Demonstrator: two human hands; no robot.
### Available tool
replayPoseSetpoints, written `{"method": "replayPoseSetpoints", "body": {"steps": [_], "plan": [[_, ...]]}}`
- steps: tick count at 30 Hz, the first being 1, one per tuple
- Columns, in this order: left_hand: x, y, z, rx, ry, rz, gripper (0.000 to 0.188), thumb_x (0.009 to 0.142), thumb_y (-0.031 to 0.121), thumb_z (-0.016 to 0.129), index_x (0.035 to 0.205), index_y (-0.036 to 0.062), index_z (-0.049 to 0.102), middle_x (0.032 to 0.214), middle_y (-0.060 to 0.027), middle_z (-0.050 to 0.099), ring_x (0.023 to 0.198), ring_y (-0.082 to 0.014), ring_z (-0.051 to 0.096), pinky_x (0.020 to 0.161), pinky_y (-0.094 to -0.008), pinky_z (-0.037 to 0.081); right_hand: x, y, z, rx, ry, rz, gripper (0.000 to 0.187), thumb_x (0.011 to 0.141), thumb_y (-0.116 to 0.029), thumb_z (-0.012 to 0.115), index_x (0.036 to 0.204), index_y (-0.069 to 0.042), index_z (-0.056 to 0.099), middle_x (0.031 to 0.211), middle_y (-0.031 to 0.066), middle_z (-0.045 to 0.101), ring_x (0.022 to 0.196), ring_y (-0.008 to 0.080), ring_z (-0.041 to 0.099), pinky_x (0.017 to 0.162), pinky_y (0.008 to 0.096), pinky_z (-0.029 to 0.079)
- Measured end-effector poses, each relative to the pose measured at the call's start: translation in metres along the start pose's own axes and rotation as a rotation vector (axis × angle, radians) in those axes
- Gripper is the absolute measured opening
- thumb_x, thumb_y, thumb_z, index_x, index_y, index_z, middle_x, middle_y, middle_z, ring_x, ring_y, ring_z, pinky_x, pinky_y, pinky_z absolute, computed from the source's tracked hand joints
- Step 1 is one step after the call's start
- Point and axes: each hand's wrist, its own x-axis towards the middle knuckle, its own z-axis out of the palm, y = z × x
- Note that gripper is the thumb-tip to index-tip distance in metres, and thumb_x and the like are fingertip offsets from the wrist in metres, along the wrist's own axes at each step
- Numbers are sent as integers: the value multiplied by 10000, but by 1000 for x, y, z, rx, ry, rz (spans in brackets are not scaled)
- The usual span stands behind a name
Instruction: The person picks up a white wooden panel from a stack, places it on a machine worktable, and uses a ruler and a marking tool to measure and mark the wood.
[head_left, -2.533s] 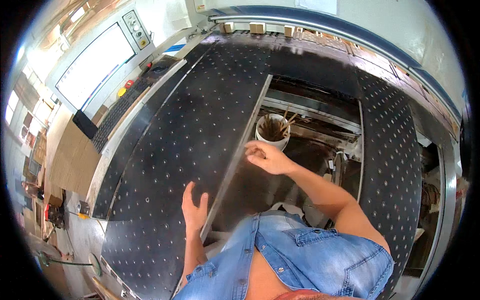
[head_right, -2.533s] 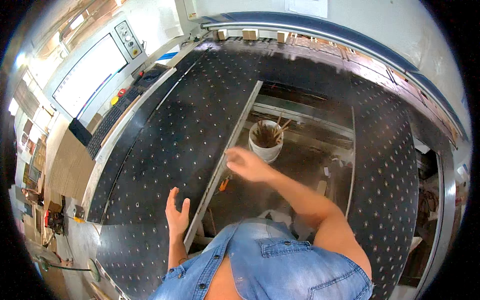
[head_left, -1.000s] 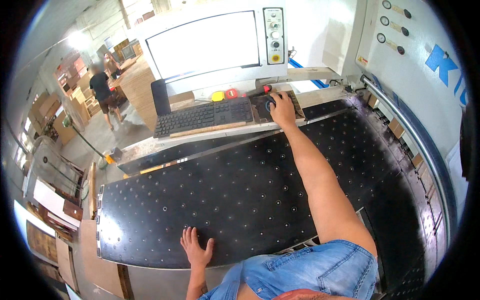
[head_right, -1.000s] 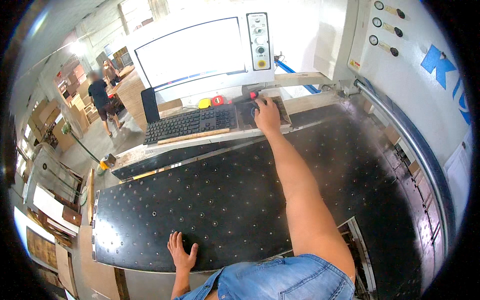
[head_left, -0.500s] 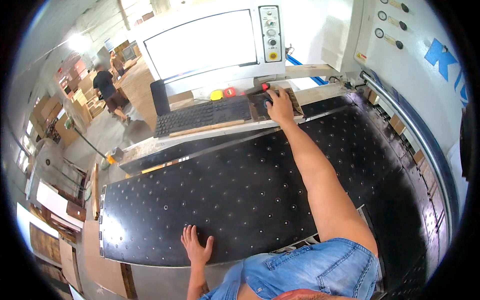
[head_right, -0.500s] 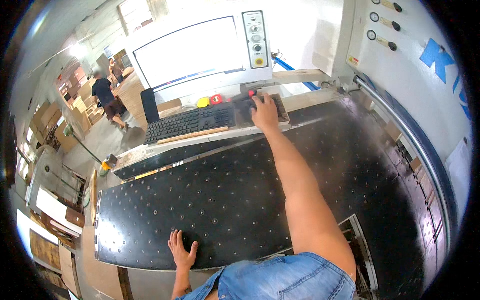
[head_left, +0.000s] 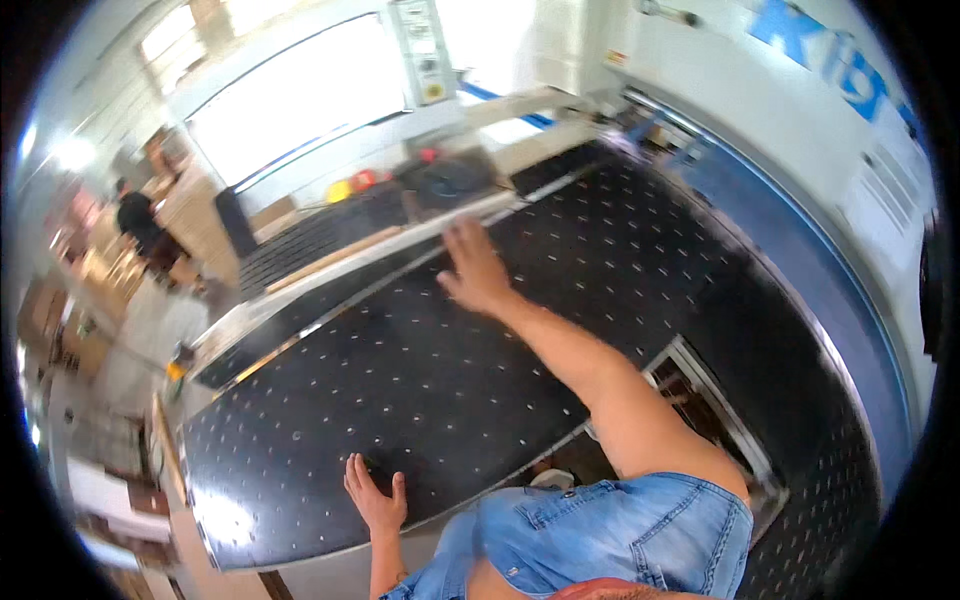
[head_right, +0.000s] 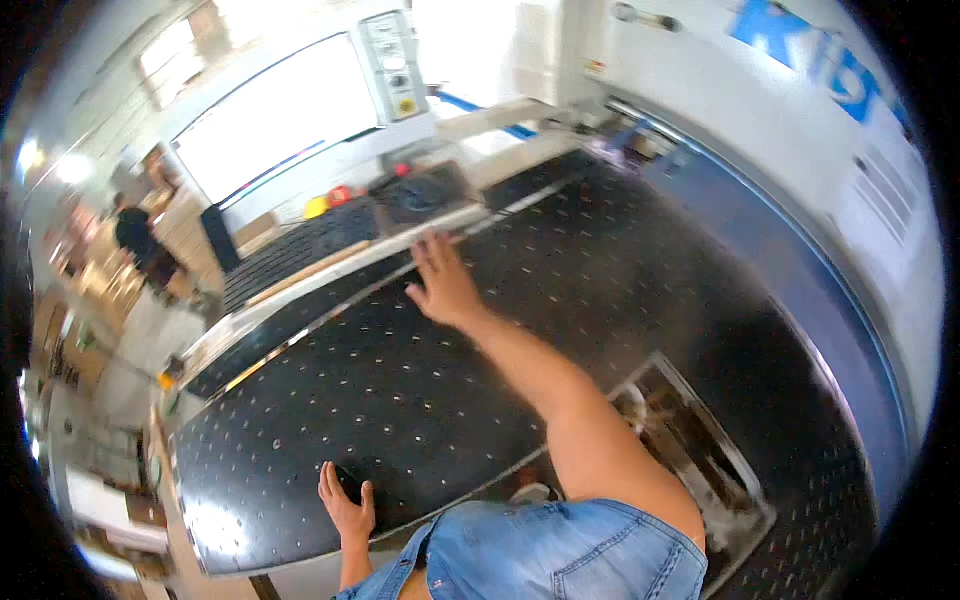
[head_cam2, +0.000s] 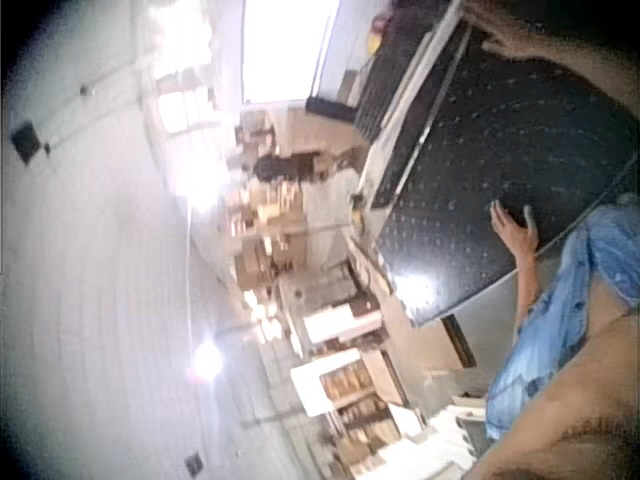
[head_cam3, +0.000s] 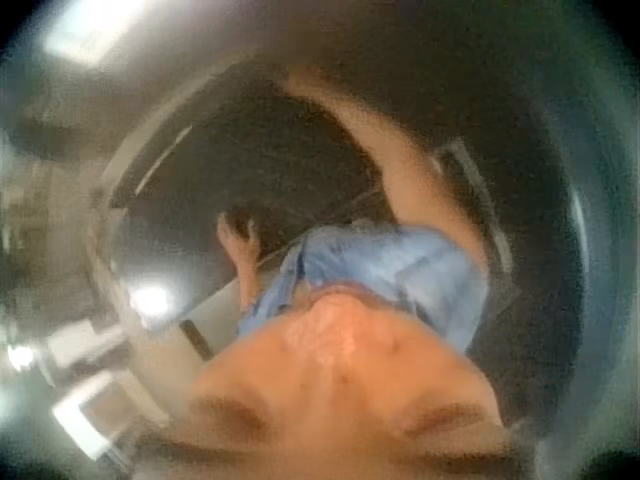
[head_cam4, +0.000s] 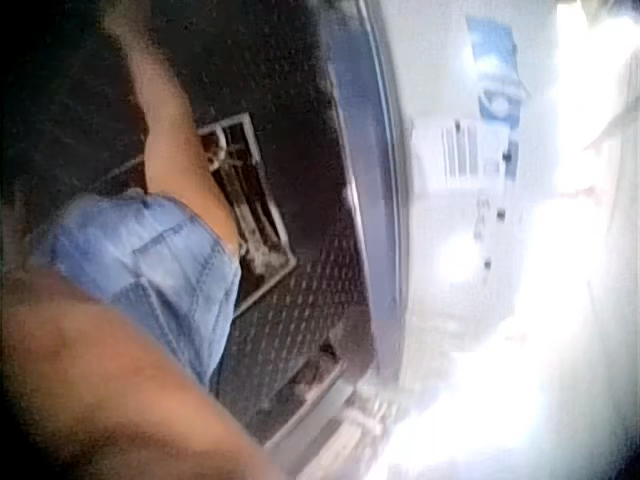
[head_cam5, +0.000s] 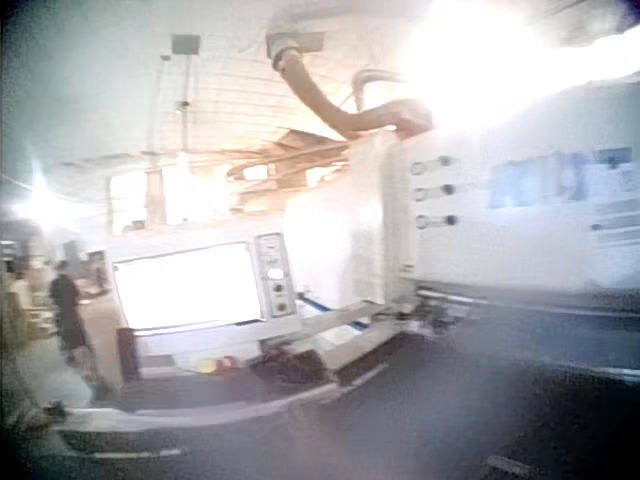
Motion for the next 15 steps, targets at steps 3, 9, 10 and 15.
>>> {"method": "replayPoseSetpoints", "body": {"steps": [3,9,10,15], "plan": [[21,5,-8,-59,-123,185,788,910,391,712,1503,-29,406,1542,-264,413,1420,-466,387,1174,-547,314,-88,-20,-26,180,18,232,776,914,-323,741,1535,-26,383,1632,282,246,1522,465,242,1230,506,277],[53,22,-13,-516,-416,537,745,951,373,670,1518,-24,392,1499,-258,482,1391,-443,457,1180,-498,336,-329,-88,-190,-89,254,746,610,965,-260,680,1475,-19,450,1509,252,460,1436,420,415,1185,455,363],[46,25,-9,-557,-465,598,745,951,373,670,1518,-24,392,1499,-258,482,1391,-443,457,1180,-498,336,-371,-113,-216,-151,332,810,577,965,-233,684,1460,-30,470,1480,220,482,1357,372,493,1117,437,424],[-28,53,-13,-1039,-894,687,737,989,312,627,1552,-50,318,1481,-279,490,1385,-379,481,1175,-466,340,-515,-301,-304,-346,578,1309,433,964,-183,669,1362,-37,577,1359,167,588,1163,313,645,970,413,524]]}}
